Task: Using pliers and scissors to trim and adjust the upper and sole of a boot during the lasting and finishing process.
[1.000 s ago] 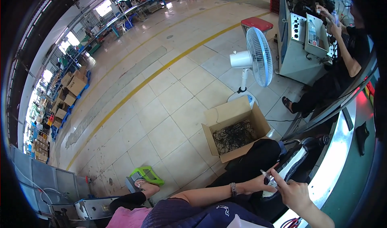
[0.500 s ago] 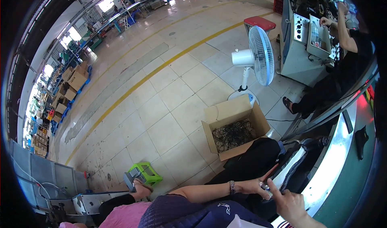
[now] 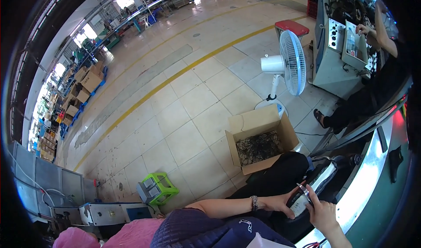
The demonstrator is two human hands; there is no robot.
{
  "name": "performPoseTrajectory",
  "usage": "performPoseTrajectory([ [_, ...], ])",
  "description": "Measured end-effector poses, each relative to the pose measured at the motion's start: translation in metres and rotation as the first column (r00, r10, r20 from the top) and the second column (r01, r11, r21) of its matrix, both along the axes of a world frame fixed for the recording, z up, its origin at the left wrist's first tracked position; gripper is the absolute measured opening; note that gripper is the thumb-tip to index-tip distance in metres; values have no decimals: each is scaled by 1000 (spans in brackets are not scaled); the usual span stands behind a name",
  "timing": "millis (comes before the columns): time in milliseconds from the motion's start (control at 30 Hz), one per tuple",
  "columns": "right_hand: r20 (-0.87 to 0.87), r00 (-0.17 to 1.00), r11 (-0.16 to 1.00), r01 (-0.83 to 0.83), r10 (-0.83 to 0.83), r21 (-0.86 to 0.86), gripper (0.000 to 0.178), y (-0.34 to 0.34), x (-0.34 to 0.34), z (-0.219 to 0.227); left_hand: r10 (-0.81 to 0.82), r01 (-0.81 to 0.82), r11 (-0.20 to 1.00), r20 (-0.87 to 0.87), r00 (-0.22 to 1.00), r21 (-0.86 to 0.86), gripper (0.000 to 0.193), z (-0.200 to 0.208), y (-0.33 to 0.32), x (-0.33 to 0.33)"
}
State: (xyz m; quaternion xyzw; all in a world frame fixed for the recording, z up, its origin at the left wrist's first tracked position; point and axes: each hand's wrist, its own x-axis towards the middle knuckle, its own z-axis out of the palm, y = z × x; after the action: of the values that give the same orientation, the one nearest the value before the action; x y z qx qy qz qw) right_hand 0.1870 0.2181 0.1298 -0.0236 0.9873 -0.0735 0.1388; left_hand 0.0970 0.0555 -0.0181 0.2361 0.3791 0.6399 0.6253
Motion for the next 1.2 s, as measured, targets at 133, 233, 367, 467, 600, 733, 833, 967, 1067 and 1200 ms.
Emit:
performPoseTrajectory([
  [133,52,999,1000,-17,16,20,75,2,-10,17,-13,13,1000,12,1000,7,137,-3,1,-3],
  [233,-82,988,967,109,-130,-230,71,11,-11,2,-35,35,999,9,999,11,137,-6,6,-5],
  [367,171,979,987,128,-109,-102,72,27,-27,9,36,-19,995,-173,984,97,125,-10,5,-6],
  [467,-18,982,968,181,-187,-172,66,32,-30,13,-1,5,1000,182,983,-20,105,-1,6,-13],
  [600,114,965,971,238,-235,-5,67,36,-33,-9,72,-72,997,57,996,-4,88,-7,12,-8],
  [733,6,984,981,181,-181,-74,63,43,-28,-24,137,-137,991,9,991,10,83,-6,3,-7],
  [833,29,850,771,491,-526,-405,60,35,-7,-34,137,-137,990,23,990,15,83,-4,-1,-9],
  [967,-45,531,386,554,-846,-738,57,37,47,-74,154,-146,987,-121,981,74,81,-6,22,-5],
  [1067,12,366,156,426,-931,-891,57,22,71,-98,217,-216,966,-7,976,-143,80,3,23,-6],
  [1200,227,255,-130,348,-940,-928,59,-7,69,-105,269,-165,955,485,832,-246,61,25,-21,-32],
])
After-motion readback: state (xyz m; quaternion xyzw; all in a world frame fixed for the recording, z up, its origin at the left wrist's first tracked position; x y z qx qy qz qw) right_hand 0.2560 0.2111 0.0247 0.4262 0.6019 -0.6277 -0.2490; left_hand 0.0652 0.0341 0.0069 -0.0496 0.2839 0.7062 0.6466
